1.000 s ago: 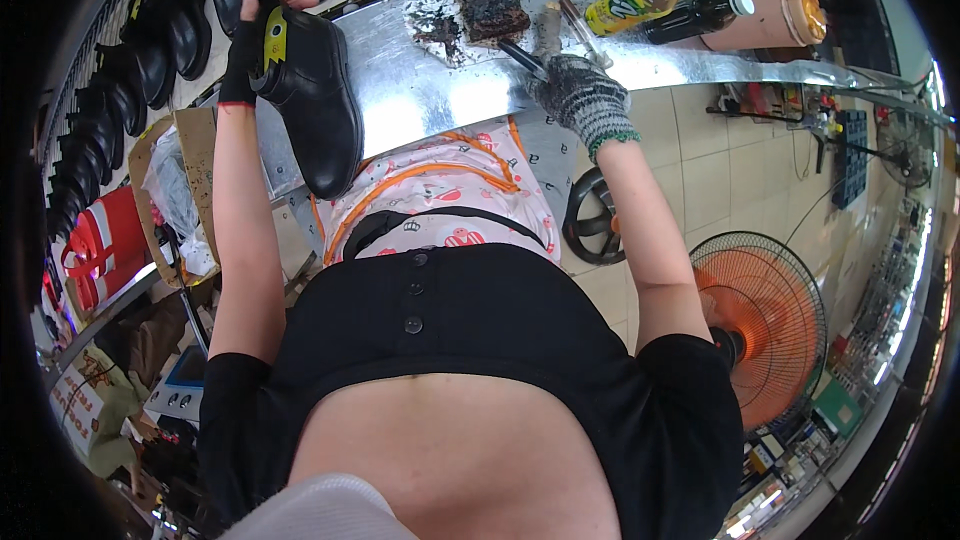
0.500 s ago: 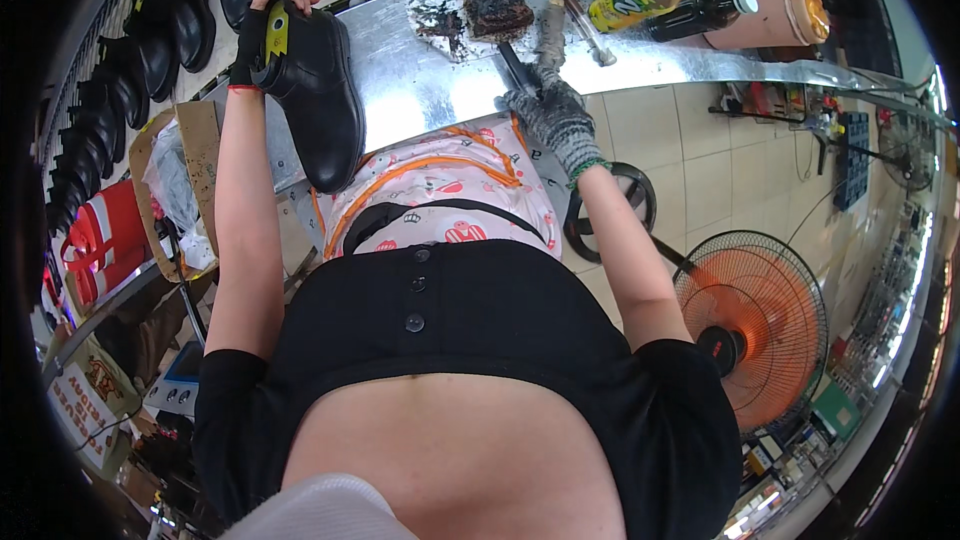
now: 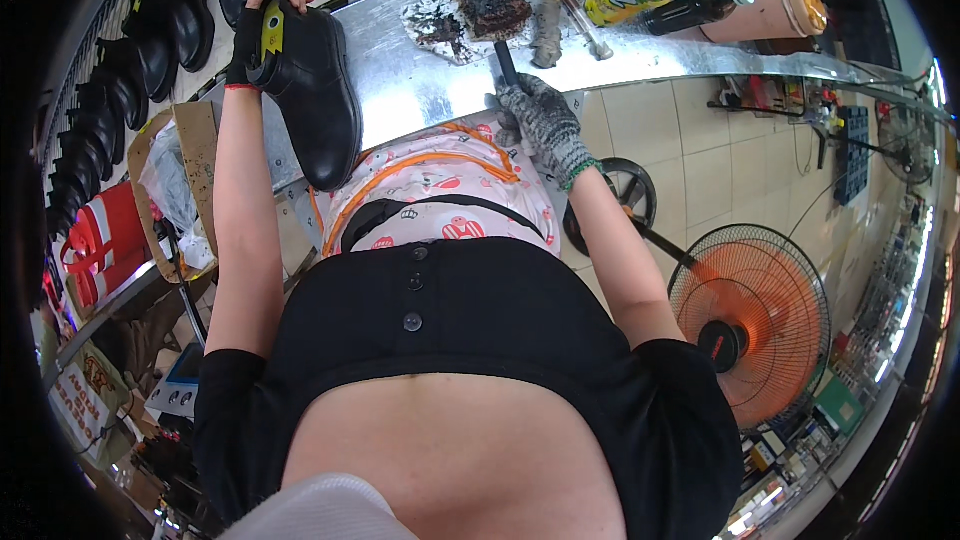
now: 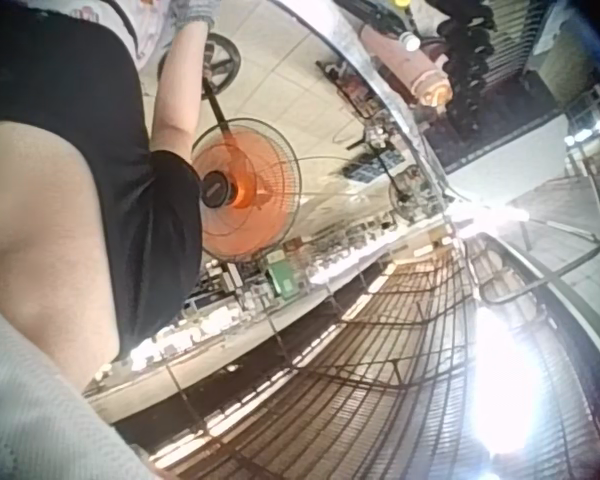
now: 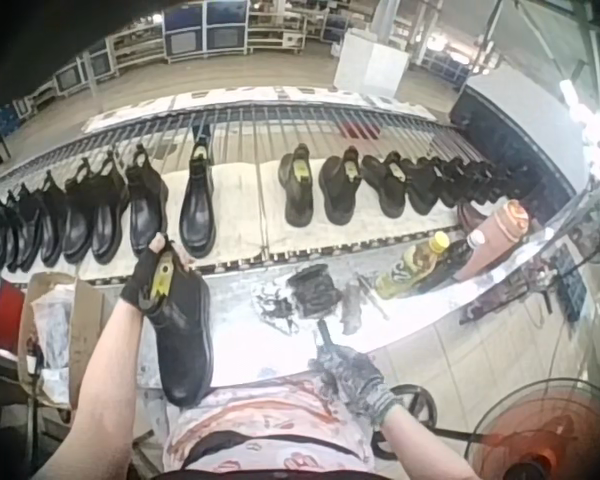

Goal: The person wipes the exterior of black leather shoes with a cloth and applies a liquid from a bottle using a brush. They handle the shoes one at a time on a metal table, rotating them to cover different sides before placing them back on the conveyor.

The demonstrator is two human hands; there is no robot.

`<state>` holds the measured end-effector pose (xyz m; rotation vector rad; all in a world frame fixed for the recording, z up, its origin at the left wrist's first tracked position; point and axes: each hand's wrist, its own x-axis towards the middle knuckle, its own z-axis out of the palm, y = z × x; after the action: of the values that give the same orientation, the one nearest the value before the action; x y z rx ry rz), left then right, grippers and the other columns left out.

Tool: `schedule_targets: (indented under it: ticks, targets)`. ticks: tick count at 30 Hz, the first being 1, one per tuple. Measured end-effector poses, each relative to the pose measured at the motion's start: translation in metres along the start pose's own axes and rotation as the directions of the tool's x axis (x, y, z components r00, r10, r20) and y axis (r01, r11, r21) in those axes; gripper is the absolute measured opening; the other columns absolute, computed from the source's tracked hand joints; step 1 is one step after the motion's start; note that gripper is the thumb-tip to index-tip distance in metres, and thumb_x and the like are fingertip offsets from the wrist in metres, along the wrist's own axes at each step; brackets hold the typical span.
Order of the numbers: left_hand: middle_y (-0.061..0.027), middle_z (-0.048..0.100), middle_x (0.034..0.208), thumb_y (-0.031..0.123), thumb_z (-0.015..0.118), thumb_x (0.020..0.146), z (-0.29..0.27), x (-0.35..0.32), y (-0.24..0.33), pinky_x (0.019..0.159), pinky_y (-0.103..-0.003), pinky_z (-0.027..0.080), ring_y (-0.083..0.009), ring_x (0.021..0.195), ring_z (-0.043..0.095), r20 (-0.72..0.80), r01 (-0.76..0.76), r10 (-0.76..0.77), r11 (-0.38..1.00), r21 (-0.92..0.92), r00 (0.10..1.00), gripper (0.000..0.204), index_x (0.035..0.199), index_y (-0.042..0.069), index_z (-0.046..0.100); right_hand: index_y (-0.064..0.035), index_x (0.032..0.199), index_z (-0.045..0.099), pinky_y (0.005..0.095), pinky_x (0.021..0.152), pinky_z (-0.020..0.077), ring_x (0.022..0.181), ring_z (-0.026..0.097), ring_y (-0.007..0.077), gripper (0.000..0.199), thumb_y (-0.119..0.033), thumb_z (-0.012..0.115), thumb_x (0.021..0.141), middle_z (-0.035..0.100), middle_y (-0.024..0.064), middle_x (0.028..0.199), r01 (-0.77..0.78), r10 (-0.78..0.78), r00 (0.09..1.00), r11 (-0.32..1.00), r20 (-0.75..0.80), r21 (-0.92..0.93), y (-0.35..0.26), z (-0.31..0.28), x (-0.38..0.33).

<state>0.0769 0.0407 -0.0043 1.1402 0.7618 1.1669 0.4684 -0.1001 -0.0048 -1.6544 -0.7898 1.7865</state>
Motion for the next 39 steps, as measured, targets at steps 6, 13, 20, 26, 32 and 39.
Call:
schedule_targets:
  ticks: [6, 13, 20, 26, 32, 39]
  targets:
    - [-0.0132, 0.06, 0.08, 0.049, 0.033, 0.096, 0.008, -0.002, 0.009, 0.096, -0.035, 0.039, -0.0246, 0.087, 0.058, -0.078, 0.115, -0.107, 0.988, 0.107, 0.991, 0.061, 0.084, -0.003, 0.061, -0.0007, 0.099, 0.059, 0.0275, 0.052, 0.0475, 0.055, 0.059, 0.0149, 0.028, -0.024, 0.063, 0.085, 0.061, 0.0067, 0.065, -0.033, 0.033, 0.999, 0.982, -0.004, -0.187, 0.031, 0.001, -0.011]
    - [-0.0103, 0.061, 0.08, 0.056, 0.035, 0.094, -0.003, 0.0, 0.003, 0.082, -0.027, 0.044, -0.02, 0.091, 0.058, 0.001, 0.089, -0.089, 0.995, 0.035, 0.996, 0.063, 0.079, 0.001, 0.061, -0.0043, 0.11, 0.057, 0.0265, 0.054, 0.0497, 0.056, 0.059, 0.0147, 0.036, -0.023, 0.067, 0.081, 0.063, 0.0073, 0.078, 0.244, -0.247, 0.968, 0.884, 0.047, -0.398, 0.021, 0.004, 0.028]
    - [-0.0094, 0.049, 0.08, 0.067, 0.024, 0.09, -0.015, -0.032, 0.03, 0.095, -0.034, 0.032, -0.0241, 0.093, 0.045, 0.061, -0.203, 0.207, 0.977, -0.063, 0.976, 0.075, 0.073, 0.0, 0.053, -0.01, 0.139, 0.032, 0.023, 0.045, 0.0462, 0.055, 0.054, 0.0083, 0.054, -0.021, 0.052, 0.091, 0.06, 0.0063, 0.089, 0.187, -0.185, 0.981, 0.982, 0.06, -0.032, 0.009, 0.018, 0.0]
    - [-0.0051, 0.052, 0.079, 0.085, 0.023, 0.075, -0.004, -0.021, 0.068, 0.091, -0.037, 0.024, -0.0185, 0.087, 0.04, 0.453, -0.696, 0.691, 0.693, -0.191, 0.564, 0.086, 0.076, 0.007, 0.058, -0.0081, 0.125, 0.033, 0.026, 0.038, 0.0483, 0.048, 0.059, 0.0146, 0.042, -0.008, 0.054, 0.089, 0.065, 0.0169, 0.089, 0.24, -0.226, 0.97, 0.955, -0.096, 0.177, 0.015, 0.028, -0.003]
    - [-0.0036, 0.053, 0.081, 0.089, 0.032, 0.067, 0.021, -0.025, 0.078, 0.091, -0.037, 0.022, -0.0201, 0.087, 0.037, 0.539, -0.722, 0.697, 0.657, -0.214, 0.474, 0.086, 0.077, 0.009, 0.061, -0.0088, 0.119, 0.042, 0.0242, 0.041, 0.0482, 0.059, 0.057, 0.0115, 0.036, -0.013, 0.058, 0.087, 0.062, 0.0126, 0.097, 0.082, -0.107, 0.992, 0.951, 0.069, 0.298, -0.02, 0.014, -0.038]
    - [-0.0037, 0.056, 0.075, 0.089, 0.045, 0.061, 0.057, -0.027, 0.087, 0.097, -0.039, 0.021, -0.0206, 0.087, 0.044, 0.556, -0.631, 0.635, 0.74, -0.235, 0.537, 0.083, 0.068, 0.008, 0.062, -0.0052, 0.136, 0.038, 0.0306, 0.083, 0.0486, 0.102, 0.057, 0.0201, 0.071, -0.014, 0.07, 0.074, 0.053, 0.0136, 0.122, 0.508, -0.362, 0.789, 0.839, 0.497, -0.195, -0.125, 0.03, -0.087]
